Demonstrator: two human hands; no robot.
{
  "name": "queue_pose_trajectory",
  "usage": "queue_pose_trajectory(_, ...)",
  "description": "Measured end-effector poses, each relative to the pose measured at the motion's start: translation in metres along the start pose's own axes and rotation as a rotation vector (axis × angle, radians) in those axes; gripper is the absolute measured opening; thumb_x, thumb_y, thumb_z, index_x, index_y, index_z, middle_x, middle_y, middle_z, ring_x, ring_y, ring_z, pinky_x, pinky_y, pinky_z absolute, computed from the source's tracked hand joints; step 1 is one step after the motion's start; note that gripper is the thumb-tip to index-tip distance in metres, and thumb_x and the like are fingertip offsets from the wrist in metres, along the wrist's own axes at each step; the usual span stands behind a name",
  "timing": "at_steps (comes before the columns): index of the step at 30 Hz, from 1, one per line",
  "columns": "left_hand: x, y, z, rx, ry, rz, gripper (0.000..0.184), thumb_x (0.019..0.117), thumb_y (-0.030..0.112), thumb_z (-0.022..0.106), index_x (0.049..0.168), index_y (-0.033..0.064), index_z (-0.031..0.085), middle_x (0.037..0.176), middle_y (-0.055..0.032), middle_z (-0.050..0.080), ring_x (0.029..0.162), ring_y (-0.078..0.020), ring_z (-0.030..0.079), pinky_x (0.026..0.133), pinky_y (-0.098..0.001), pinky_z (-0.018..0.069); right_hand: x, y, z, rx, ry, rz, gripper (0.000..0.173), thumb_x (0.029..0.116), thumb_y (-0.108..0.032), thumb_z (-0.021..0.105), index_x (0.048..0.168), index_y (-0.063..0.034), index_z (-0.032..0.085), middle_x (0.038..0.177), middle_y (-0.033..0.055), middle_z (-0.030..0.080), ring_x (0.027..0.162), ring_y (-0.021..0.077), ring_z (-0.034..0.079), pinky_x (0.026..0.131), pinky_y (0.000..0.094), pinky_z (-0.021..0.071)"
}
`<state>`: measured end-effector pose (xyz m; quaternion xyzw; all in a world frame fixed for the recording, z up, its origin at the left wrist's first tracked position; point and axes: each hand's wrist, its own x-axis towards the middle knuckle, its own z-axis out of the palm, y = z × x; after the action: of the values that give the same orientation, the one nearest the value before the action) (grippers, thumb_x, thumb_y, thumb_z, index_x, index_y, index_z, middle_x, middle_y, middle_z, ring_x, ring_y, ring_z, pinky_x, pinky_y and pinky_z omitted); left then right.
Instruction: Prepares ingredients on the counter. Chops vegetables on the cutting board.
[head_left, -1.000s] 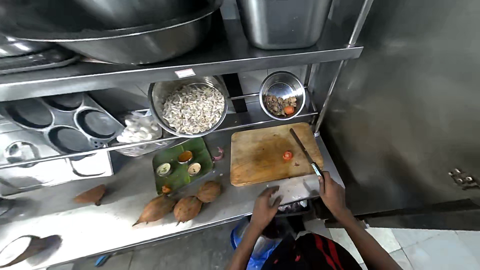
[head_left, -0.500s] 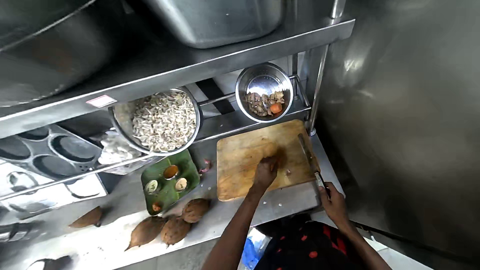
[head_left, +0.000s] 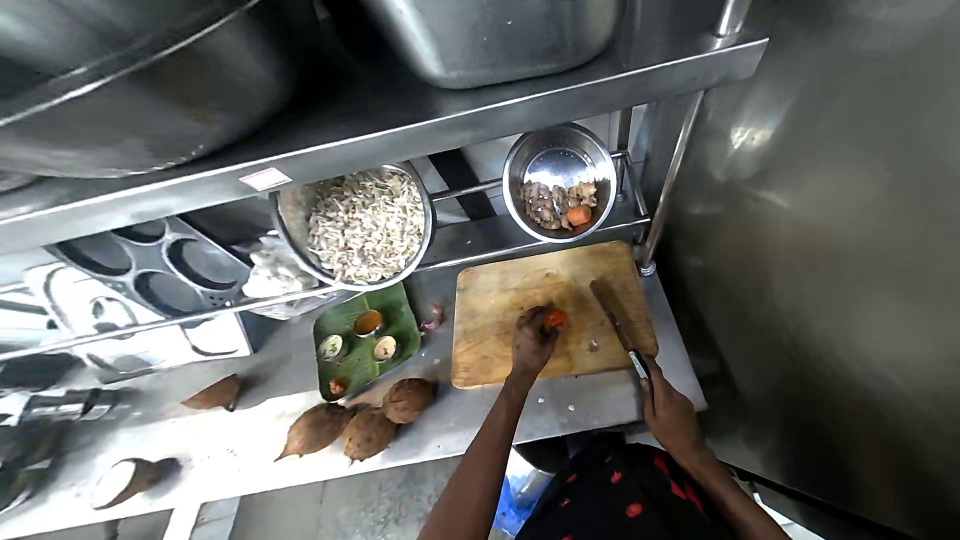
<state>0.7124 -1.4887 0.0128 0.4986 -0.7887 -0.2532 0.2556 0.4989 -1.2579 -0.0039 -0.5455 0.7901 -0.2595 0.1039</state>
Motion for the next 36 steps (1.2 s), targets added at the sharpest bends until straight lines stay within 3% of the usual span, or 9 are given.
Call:
queue_pose_trajectory(3,0.002,0.004,0.006,0.051,0.002,0.051,0.038,0.0903,0.021,0.078,0.128,0.0175,0.072,0.133,-0.0060,0.066,0.120,-0.0265,0.063,0.102,-0.0495,0.0534,-0.003,0.004,0.000,-0.122,-0.012,-0.062,0.049,0.1061,-0.021,0.049,0.154,-0.0164,0.047,0.102,0.0120,0.073,0.070,0.0306,0.072,0.061,0.0511,0.0610)
queue_pose_trajectory(9,-0.023,0.003,0.006,-0.036,0.001,0.084,0.039,0.0891,0.012,0.077,0.128,0.0183,0.073,0.132,-0.0022,0.069,0.123,-0.0233,0.063,0.107,-0.0471,0.0502,-0.002,-0.009,-0.017,-0.180,-0.086,-0.053,0.047,0.1052,-0.028,0.049,0.151,-0.0190,0.052,0.104,0.0105,0.074,0.072,0.0280,0.073,0.062,0.0492,0.0607)
queue_pose_trajectory(12,-0.045,0.003,0.008,-0.112,0.010,0.067,0.041,0.0902,0.013,0.077,0.130,0.0180,0.071,0.133,-0.0006,0.069,0.123,-0.0211,0.063,0.105,-0.0444,0.0516,0.004,-0.025,-0.022,-0.206,-0.312,0.019,0.060,0.1012,-0.026,0.049,0.159,-0.0221,0.037,0.114,0.0122,0.071,0.083,0.0307,0.073,0.071,0.0513,0.0603)
queue_pose_trajectory(15,-0.063,-0.010,0.021,-0.129,0.106,0.093,0.038,0.0945,0.017,0.074,0.132,0.0216,0.069,0.134,0.0011,0.068,0.121,-0.0204,0.063,0.102,-0.0465,0.0529,0.011,-0.038,-0.020,-0.157,-0.446,0.062,0.062,0.1071,-0.033,0.043,0.165,-0.0254,0.021,0.101,0.0129,0.073,0.091,0.0341,0.073,0.079,0.0540,0.0585)
queue_pose_trajectory(17,-0.066,-0.015,0.027,-0.130,0.135,0.093,0.037,0.0962,0.019,0.072,0.133,0.0231,0.068,0.135,0.0026,0.067,0.121,-0.0192,0.062,0.101,-0.0455,0.0528,0.014,-0.046,-0.020,-0.073,-0.465,0.106,0.062,0.1093,-0.040,0.039,0.166,-0.0264,0.018,0.095,0.0138,0.072,0.089,0.0352,0.072,0.078,0.0559,0.0585)
queue_pose_trajectory(22,-0.061,-0.016,0.027,-0.143,0.153,0.110,0.035,0.0949,0.023,0.074,0.130,0.0229,0.069,0.135,0.0037,0.067,0.119,-0.0183,0.062,0.101,-0.0448,0.0521,0.011,-0.054,-0.018,-0.087,-0.331,0.089,0.058,0.1091,-0.040,0.038,0.163,-0.0229,0.027,0.090,0.0115,0.073,0.084,0.0335,0.073,0.074,0.0549,0.0588)
queue_pose_trajectory(26,-0.055,-0.012,0.022,-0.180,0.145,0.101,0.033,0.0936,0.021,0.075,0.127,0.0207,0.072,0.132,0.0023,0.069,0.119,-0.0178,0.063,0.104,-0.0425,0.0515,0.007,-0.052,-0.012,-0.174,-0.376,0.094,0.053,0.1088,-0.037,0.037,0.159,-0.0209,0.033,0.095,0.0127,0.073,0.089,0.0349,0.073,0.076,0.0548,0.0582)
queue_pose_trajectory(29,-0.055,-0.011,0.021,-0.170,0.149,0.103,0.034,0.0946,0.022,0.073,0.129,0.0231,0.071,0.131,0.0030,0.069,0.120,-0.0179,0.063,0.105,-0.0427,0.0506,0.002,-0.052,-0.010,-0.182,-0.345,0.088,0.057,0.1088,-0.037,0.037,0.163,-0.0226,0.028,0.094,0.0126,0.074,0.086,0.0346,0.073,0.074,0.0547,0.0584)
queue_pose_trajectory(36,-0.059,-0.006,0.018,-0.151,0.125,0.098,0.035,0.0975,0.019,0.068,0.132,0.0206,0.069,0.132,0.0001,0.068,0.126,-0.0207,0.060,0.111,-0.0456,0.0462,0.005,-0.061,-0.019,-0.181,-0.496,0.181,0.057,0.1085,-0.038,0.039,0.161,-0.0200,0.026,0.099,0.0165,0.073,0.094,0.0380,0.072,0.080,0.0584,0.0573)
